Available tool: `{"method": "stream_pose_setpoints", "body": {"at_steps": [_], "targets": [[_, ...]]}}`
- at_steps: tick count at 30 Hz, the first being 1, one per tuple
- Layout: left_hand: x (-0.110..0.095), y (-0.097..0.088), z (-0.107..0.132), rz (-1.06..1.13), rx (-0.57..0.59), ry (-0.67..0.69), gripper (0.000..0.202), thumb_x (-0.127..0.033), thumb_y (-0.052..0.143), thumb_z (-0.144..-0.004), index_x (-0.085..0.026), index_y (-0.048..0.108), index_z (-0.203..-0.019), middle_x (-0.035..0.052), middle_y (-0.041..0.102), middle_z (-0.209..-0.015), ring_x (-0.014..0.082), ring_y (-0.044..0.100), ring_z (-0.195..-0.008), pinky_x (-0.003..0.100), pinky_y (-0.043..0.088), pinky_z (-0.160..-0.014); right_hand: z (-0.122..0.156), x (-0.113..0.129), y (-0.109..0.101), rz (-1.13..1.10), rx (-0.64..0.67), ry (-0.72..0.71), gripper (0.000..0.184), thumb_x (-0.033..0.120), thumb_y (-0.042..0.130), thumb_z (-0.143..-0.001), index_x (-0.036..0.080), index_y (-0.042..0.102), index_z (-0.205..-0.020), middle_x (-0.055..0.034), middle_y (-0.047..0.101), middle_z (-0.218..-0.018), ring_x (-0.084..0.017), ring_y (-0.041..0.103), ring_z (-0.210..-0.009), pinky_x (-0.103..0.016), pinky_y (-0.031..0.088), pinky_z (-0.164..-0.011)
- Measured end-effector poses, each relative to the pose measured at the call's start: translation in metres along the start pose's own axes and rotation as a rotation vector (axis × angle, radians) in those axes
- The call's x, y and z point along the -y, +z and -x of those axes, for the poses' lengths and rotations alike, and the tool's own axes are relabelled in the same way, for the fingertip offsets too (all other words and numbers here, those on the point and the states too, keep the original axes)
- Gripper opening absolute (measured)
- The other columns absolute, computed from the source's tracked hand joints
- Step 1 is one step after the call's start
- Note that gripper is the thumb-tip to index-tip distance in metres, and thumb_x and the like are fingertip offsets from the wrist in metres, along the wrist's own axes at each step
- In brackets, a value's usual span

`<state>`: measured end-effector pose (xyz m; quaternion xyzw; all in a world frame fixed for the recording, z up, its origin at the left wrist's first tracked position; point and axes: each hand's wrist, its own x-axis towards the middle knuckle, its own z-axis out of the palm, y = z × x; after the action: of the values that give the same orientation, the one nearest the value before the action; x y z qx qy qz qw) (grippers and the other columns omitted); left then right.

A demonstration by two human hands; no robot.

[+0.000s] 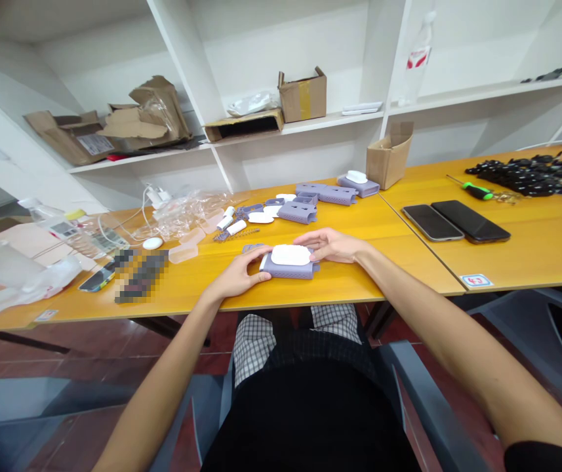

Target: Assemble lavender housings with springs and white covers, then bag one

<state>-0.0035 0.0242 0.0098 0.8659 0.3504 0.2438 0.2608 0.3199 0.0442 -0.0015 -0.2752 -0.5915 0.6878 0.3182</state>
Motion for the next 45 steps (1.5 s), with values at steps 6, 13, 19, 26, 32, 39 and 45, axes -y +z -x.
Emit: {"method": "stream_pose_setpoints", "body": {"at_steps": [6,13,19,26,32,39,45], "targets": [[-0.001,0.001,0.0,-0.014,-0.014,0.014,0.064,-0.035,0.077,-0.09,-0.024,0.058,-0.15,0.0114,0.059,-0.157,0.0319,0.051,-0.15,0.056,0.034,-0.129,-0.001,-0.002,0.001,0.033,-0.031,-0.02,0.056,0.019,0.095,-0.067,0.022,0.078,-0.121,-0.0106,0.076,-0.132,-0.024,0.072,-0.117,-0.035,0.064,-0.089],[-0.004,0.001,0.001,-0.028,-0.03,0.025,0.06,-0.033,0.076,-0.091,-0.025,0.061,-0.148,0.0115,0.06,-0.156,0.031,0.052,-0.149,0.057,0.034,-0.128,0.001,-0.001,0.005,0.083,-0.028,-0.036,0.049,0.024,0.095,-0.071,0.022,0.078,-0.117,-0.0089,0.079,-0.126,-0.022,0.073,-0.115,-0.037,0.061,-0.098],[-0.003,0.0,0.001,-0.009,0.008,0.031,0.063,-0.038,0.08,-0.089,-0.026,0.061,-0.148,0.011,0.061,-0.154,0.0327,0.053,-0.147,0.057,0.037,-0.127,0.001,-0.004,-0.005,0.003,0.07,-0.058,0.057,0.015,0.092,-0.07,0.02,0.076,-0.124,-0.0117,0.075,-0.135,-0.023,0.071,-0.12,-0.03,0.062,-0.09],[-0.003,0.0,0.001,-0.023,0.005,0.046,0.061,-0.035,0.078,-0.09,-0.025,0.061,-0.148,0.0125,0.06,-0.154,0.0337,0.051,-0.148,0.058,0.035,-0.128,0.002,-0.004,-0.004,0.018,0.098,-0.033,0.056,0.013,0.089,-0.075,0.019,0.073,-0.128,-0.012,0.073,-0.137,-0.022,0.069,-0.123,-0.029,0.061,-0.091],[-0.003,0.001,0.001,-0.014,-0.014,0.051,0.058,-0.031,0.077,-0.089,-0.023,0.063,-0.145,0.014,0.061,-0.153,0.0333,0.053,-0.147,0.058,0.036,-0.127,0.002,-0.003,-0.002,0.045,0.072,-0.03,0.055,0.017,0.092,-0.073,0.021,0.074,-0.125,-0.0107,0.074,-0.135,-0.023,0.069,-0.123,-0.033,0.06,-0.095],[-0.004,0.002,0.002,-0.018,-0.017,0.038,0.058,-0.028,0.077,-0.088,-0.024,0.064,-0.144,0.0135,0.062,-0.151,0.0334,0.054,-0.146,0.058,0.039,-0.125,-0.001,-0.003,-0.002,0.074,0.031,-0.056,0.061,0.017,0.092,-0.07,0.022,0.073,-0.127,-0.0113,0.072,-0.139,-0.025,0.067,-0.129,-0.037,0.061,-0.099],[-0.004,0.007,0.004,-0.086,-0.045,0.023,0.06,-0.036,0.072,-0.094,-0.024,0.056,-0.151,0.0128,0.057,-0.157,0.033,0.049,-0.15,0.055,0.035,-0.129,0.001,-0.003,0.001,0.146,-0.066,-0.078,0.052,0.025,0.092,-0.073,0.022,0.073,-0.121,-0.0101,0.076,-0.132,-0.027,0.069,-0.124,-0.045,0.057,-0.106]]}}
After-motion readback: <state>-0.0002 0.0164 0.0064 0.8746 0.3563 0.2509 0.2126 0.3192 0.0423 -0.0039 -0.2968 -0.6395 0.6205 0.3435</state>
